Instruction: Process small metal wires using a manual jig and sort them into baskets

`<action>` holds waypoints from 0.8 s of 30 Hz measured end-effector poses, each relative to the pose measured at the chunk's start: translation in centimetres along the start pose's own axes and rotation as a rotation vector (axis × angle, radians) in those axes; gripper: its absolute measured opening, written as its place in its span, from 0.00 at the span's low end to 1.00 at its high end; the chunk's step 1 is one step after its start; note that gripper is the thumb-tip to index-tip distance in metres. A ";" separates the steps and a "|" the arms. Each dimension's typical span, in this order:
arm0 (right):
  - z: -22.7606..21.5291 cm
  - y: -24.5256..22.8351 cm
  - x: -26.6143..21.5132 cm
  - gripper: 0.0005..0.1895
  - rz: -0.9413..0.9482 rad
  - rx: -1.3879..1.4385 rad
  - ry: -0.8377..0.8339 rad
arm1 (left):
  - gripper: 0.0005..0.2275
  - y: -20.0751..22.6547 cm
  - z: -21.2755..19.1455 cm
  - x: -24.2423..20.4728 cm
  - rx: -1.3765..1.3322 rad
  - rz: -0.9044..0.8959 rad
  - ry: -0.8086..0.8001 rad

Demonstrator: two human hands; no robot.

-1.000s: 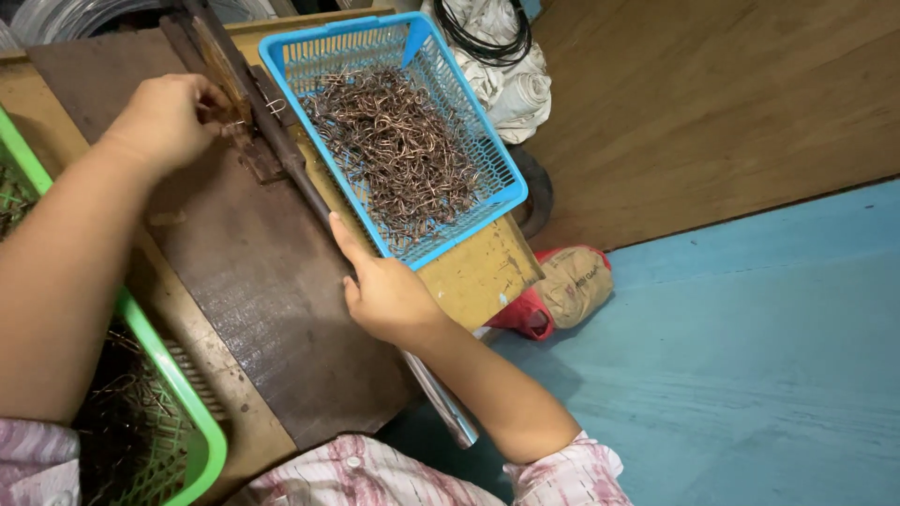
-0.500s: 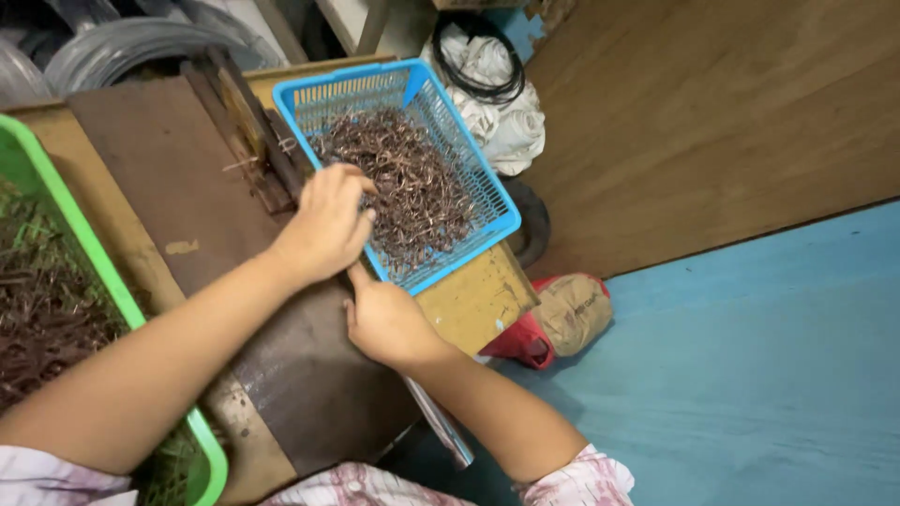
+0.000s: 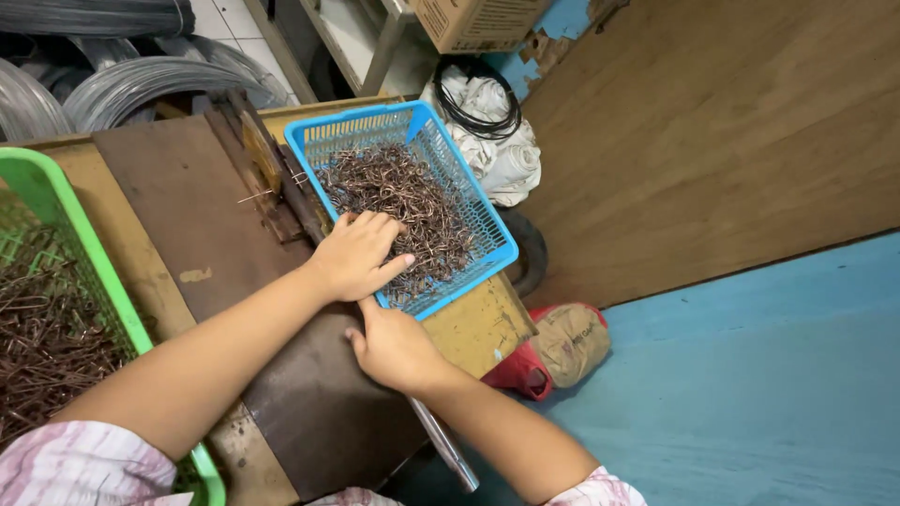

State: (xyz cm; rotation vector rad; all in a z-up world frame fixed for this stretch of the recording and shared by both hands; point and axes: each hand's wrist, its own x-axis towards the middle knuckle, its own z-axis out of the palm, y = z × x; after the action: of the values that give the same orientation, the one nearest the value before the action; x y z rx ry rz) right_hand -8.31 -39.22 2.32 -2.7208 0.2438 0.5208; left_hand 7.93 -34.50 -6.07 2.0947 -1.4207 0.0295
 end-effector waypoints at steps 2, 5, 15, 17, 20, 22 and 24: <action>-0.2 0.0 -0.3 0.31 -0.002 0.002 -0.034 | 0.25 0.3 0.1 0.0 0.025 -0.026 -0.029; -0.5 -0.2 -0.4 0.34 0.009 0.010 -0.072 | 0.26 0.7 -0.5 0.2 0.076 -0.070 -0.073; 0.3 -1.1 -1.0 0.25 -0.004 -0.008 0.060 | 0.29 0.8 0.2 0.2 0.156 -0.132 -0.170; 0.8 -0.8 -0.9 0.25 -0.006 -0.015 0.065 | 0.28 0.7 0.7 -0.1 0.171 -0.132 -0.146; 1.8 0.0 -0.1 0.26 -0.012 -0.008 0.084 | 0.28 0.2 1.3 0.0 0.192 -0.130 -0.114; 2.5 0.5 0.3 0.27 -0.020 0.004 0.090 | 0.28 0.0 1.9 -0.1 0.193 -0.138 -0.105; 3.1 0.8 0.6 0.27 -0.015 0.009 0.105 | 0.27 -0.1 2.4 -0.1 0.225 -0.130 -0.094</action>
State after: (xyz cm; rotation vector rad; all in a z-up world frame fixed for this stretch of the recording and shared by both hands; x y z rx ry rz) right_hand -8.98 -38.89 -0.82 -2.7419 0.2516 0.3726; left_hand 7.30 -35.56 -8.11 2.3980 -1.3860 0.0408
